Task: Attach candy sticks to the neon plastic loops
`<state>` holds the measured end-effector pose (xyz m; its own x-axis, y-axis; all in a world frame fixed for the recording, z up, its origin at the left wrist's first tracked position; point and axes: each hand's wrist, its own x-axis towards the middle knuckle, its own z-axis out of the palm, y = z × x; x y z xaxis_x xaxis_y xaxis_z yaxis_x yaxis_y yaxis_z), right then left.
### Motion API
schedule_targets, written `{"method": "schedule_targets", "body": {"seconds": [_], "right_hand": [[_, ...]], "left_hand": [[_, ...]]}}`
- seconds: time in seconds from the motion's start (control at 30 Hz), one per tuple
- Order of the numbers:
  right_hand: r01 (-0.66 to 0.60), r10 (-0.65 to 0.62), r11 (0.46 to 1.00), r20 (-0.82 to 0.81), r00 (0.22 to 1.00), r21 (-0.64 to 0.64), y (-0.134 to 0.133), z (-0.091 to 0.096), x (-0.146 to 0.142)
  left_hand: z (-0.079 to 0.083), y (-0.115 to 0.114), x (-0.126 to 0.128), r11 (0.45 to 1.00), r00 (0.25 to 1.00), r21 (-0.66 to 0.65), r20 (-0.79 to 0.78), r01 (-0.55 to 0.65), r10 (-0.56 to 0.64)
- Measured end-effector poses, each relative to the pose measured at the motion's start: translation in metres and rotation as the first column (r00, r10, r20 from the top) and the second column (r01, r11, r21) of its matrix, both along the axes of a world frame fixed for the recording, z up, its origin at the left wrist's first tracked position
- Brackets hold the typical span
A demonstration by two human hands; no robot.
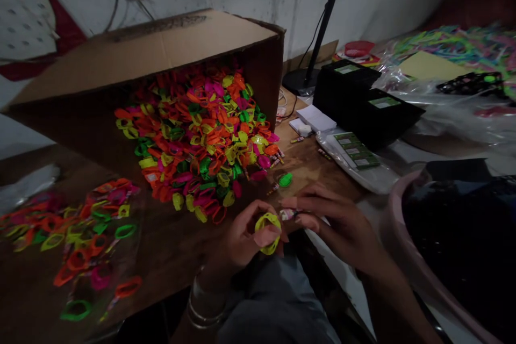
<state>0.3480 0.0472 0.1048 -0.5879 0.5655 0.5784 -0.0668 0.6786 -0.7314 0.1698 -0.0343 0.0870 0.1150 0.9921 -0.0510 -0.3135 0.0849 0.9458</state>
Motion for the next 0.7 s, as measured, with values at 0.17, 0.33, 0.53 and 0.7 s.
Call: {"method": "schedule_targets", "body": {"seconds": [0.17, 0.33, 0.53, 0.7], "right_hand": [[-0.105, 0.102, 0.992, 0.051, 0.993, 0.074, 0.009, 0.006, 0.006], [-0.117, 0.113, 0.988, 0.049, 0.992, 0.104, 0.009, 0.005, 0.01], [-0.085, 0.072, 0.985, 0.089, 0.993, 0.151, 0.007, 0.008, 0.014], [-0.01, -0.027, 0.971, 0.151, 0.988, 0.24, -0.008, 0.003, 0.004]], "left_hand": [[0.01, -0.004, -0.002, 0.997, 0.996, -0.063, -0.08, 0.04, -0.045], [0.015, -0.003, 0.003, 0.994, 0.995, -0.101, -0.088, 0.037, -0.046], [0.017, 0.002, 0.003, 0.993, 0.978, -0.114, -0.207, 0.007, -0.03], [-0.004, -0.001, 0.01, 0.964, 0.958, -0.134, -0.203, -0.23, 0.201]]}}
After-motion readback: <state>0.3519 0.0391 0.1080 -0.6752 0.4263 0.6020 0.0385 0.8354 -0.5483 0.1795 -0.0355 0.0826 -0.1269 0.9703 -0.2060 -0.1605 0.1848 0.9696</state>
